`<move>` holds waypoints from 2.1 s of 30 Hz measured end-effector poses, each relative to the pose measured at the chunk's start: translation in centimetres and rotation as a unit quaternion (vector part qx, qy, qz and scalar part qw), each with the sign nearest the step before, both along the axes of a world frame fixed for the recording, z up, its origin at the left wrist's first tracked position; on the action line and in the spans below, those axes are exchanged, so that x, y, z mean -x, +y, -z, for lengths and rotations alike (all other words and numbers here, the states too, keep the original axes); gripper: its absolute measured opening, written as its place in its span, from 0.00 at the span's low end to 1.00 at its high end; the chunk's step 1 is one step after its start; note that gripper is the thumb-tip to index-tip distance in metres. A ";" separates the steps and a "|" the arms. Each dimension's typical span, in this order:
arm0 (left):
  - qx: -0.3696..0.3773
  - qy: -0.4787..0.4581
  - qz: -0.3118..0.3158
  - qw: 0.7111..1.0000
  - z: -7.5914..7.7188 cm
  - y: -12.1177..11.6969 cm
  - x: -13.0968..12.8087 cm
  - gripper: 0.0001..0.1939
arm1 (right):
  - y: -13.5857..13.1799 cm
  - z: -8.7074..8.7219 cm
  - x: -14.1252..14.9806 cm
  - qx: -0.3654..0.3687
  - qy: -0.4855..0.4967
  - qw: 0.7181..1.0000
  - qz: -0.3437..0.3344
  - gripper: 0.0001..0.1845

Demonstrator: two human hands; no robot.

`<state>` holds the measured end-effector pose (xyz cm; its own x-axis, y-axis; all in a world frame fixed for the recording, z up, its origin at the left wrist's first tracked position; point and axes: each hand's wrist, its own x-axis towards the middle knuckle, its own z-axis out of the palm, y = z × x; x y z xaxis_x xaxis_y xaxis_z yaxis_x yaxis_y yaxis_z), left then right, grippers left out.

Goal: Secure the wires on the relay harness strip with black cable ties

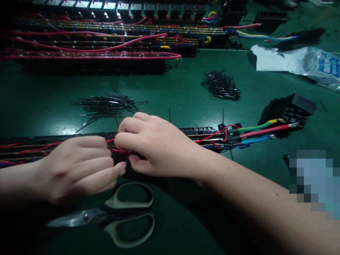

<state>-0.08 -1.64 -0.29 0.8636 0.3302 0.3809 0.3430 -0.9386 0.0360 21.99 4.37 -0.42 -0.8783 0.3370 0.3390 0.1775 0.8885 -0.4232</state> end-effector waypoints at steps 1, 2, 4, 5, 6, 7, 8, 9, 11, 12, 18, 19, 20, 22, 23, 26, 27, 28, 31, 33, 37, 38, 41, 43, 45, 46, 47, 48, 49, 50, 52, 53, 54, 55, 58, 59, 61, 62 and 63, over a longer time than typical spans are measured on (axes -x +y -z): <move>0.001 -0.003 0.000 1.000 0.0 0.0 0.0 0.15 | 0.0 0.0 0.0 -0.006 -0.001 1.000 -0.002 0.06; 0.000 -0.005 -0.002 1.000 0.0 0.0 0.0 0.14 | 0.0 0.1 0.0 -0.011 -0.001 1.000 -0.004 0.06; -0.003 -0.008 -0.005 1.000 -0.1 0.1 0.1 0.13 | 0.0 0.2 0.1 -0.017 -0.001 1.000 -0.007 0.06; -0.002 -0.007 -0.007 1.000 -0.1 0.1 0.1 0.12 | 0.0 0.2 0.1 -0.018 0.000 1.000 -0.006 0.07; 0.000 -0.007 -0.007 1.000 -0.1 0.1 0.1 0.12 | -0.1 0.3 0.2 -0.021 0.002 1.000 -0.003 0.07; 0.004 -0.006 -0.007 1.000 -0.1 0.1 0.1 0.13 | -0.1 0.3 0.2 -0.025 0.002 1.000 0.001 0.06; 0.006 -0.005 -0.008 1.000 -0.2 0.1 0.1 0.13 | -0.2 0.3 0.2 -0.030 0.002 1.000 0.006 0.06; 0.009 -0.005 -0.010 1.000 -0.2 0.1 0.1 0.14 | -0.3 0.3 0.2 -0.035 0.001 0.999 0.010 0.06; 0.012 -0.005 -0.010 1.000 -0.4 0.2 0.0 0.17 | -0.3 0.2 0.2 -0.043 -0.007 0.999 0.009 0.06; 0.012 -0.006 -0.010 1.000 -0.5 0.2 -0.1 0.18 | -0.3 0.2 0.2 -0.043 -0.011 0.999 0.006 0.07; 0.019 0.013 -0.012 1.000 -0.6 0.4 -0.2 0.21 | 0.0 0.0 0.1 -0.028 -0.023 0.999 -0.004 0.07; 0.022 0.016 -0.014 1.000 -0.6 0.4 -0.2 0.21 | 0.0 0.0 0.0 -0.024 -0.021 0.999 -0.006 0.07; 0.026 0.018 -0.015 0.999 -0.6 0.4 -0.1 0.21 | 0.0 0.0 0.0 -0.021 -0.019 1.000 -0.008 0.07; 0.034 0.017 -0.016 0.999 -0.5 0.4 -0.1 0.21 | 0.0 0.0 0.0 -0.019 -0.015 1.000 -0.007 0.07; 0.036 0.016 -0.015 0.999 -0.5 0.4 -0.1 0.21 | 0.0 0.1 0.0 -0.019 -0.014 1.000 -0.005 0.06; 0.034 0.016 -0.010 0.999 -0.5 0.4 -0.1 0.21 | -0.2 0.2 0.1 -0.023 -0.010 1.000 0.002 0.06; 0.035 0.017 -0.008 0.999 -0.5 0.5 -0.1 0.21 | -0.2 0.2 0.1 -0.026 -0.010 1.000 0.005 0.06; 0.036 0.019 -0.008 0.999 -0.5 0.5 -0.1 0.21 | -0.2 0.3 0.1 -0.028 -0.009 1.000 0.006 0.06; 0.038 0.019 -0.006 0.999 -0.5 0.5 -0.2 0.22 | -0.1 0.2 0.2 -0.035 -0.011 0.999 0.010 0.05; 0.038 0.018 -0.004 0.999 -0.4 0.6 -0.2 0.22 | -0.1 0.2 0.2 -0.038 -0.011 0.999 0.010 0.05; 0.049 0.018 0.004 0.999 -0.3 0.7 -0.1 0.22 | -0.1 0.3 0.2 -0.051 -0.009 0.999 0.012 0.06; 0.051 0.018 0.005 0.998 -0.3 0.7 -0.1 0.22 | -0.1 0.3 0.2 -0.055 -0.010 0.998 0.014 0.06; 0.051 0.020 0.008 0.998 -0.3 0.8 -0.1 0.21 | -0.2 0.4 0.2 -0.054 -0.008 0.998 0.014 0.06; 0.048 0.018 0.007 0.999 -0.2 0.8 0.0 0.20 | -0.2 0.4 0.3 -0.054 -0.007 0.998 0.013 0.06; 0.050 0.015 0.007 0.999 -0.2 0.7 0.0 0.20 | -0.2 0.4 0.3 -0.053 -0.007 0.999 0.012 0.06; 0.052 0.011 0.006 0.999 -0.1 0.7 0.0 0.19 | -0.2 0.4 0.3 -0.052 -0.006 0.999 0.010 0.06; 0.054 0.007 0.005 0.999 -0.1 0.7 0.1 0.19 | -0.2 0.4 0.3 -0.052 -0.007 0.999 0.009 0.06; 0.055 0.002 0.002 0.998 0.0 0.6 0.1 0.19 | -0.1 0.4 0.2 -0.051 -0.007 0.999 0.008 0.06; 0.057 -0.002 0.001 0.998 0.0 0.6 0.1 0.18 | -0.1 0.4 0.2 -0.051 -0.007 0.999 0.007 0.05; 0.057 -0.004 0.001 0.998 0.1 0.6 0.1 0.18 | -0.1 0.4 0.2 -0.051 -0.007 0.999 0.006 0.05; 0.050 0.002 0.004 0.999 0.1 0.6 0.1 0.17 | -0.2 0.4 0.2 -0.054 -0.005 0.999 0.005 0.05; 0.046 0.010 0.006 0.999 0.1 0.6 0.1 0.17 | -0.2 0.4 0.2 -0.055 -0.005 0.998 0.006 0.05; 0.042 0.018 0.007 0.999 0.0 0.7 0.1 0.17 | -0.2 0.5 0.2 -0.055 -0.005 0.998 0.006 0.05; 0.040 0.025 0.007 0.999 0.0 0.7 0.1 0.17 | -0.2 0.5 0.2 -0.056 -0.005 0.998 0.007 0.05; 0.039 0.032 0.003 0.999 -0.2 0.8 0.1 0.19 | -0.1 0.5 0.2 -0.055 -0.004 0.998 0.009 0.05; 0.038 0.034 0.001 0.999 -0.2 0.8 0.0 0.19 | -0.1 0.5 0.2 -0.056 -0.002 0.998 0.010 0.05; 0.042 0.042 -0.001 0.998 -0.3 0.8 0.0 0.20 | -0.1 0.6 0.3 -0.059 0.003 0.998 0.013 0.05; 0.045 0.044 0.000 0.998 -0.3 0.9 0.0 0.20 | -0.1 0.6 0.3 -0.059 0.006 0.998 0.014 0.06; 0.048 0.045 0.002 0.998 -0.3 0.9 0.0 0.20 | -0.2 0.6 0.3 -0.059 0.008 0.998 0.014 0.06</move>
<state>-0.06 -0.76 0.05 0.8941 0.3589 0.2680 0.3459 -0.9334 0.0959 21.68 4.21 -1.06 -0.8632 0.3183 0.3920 0.1972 0.9271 -0.3187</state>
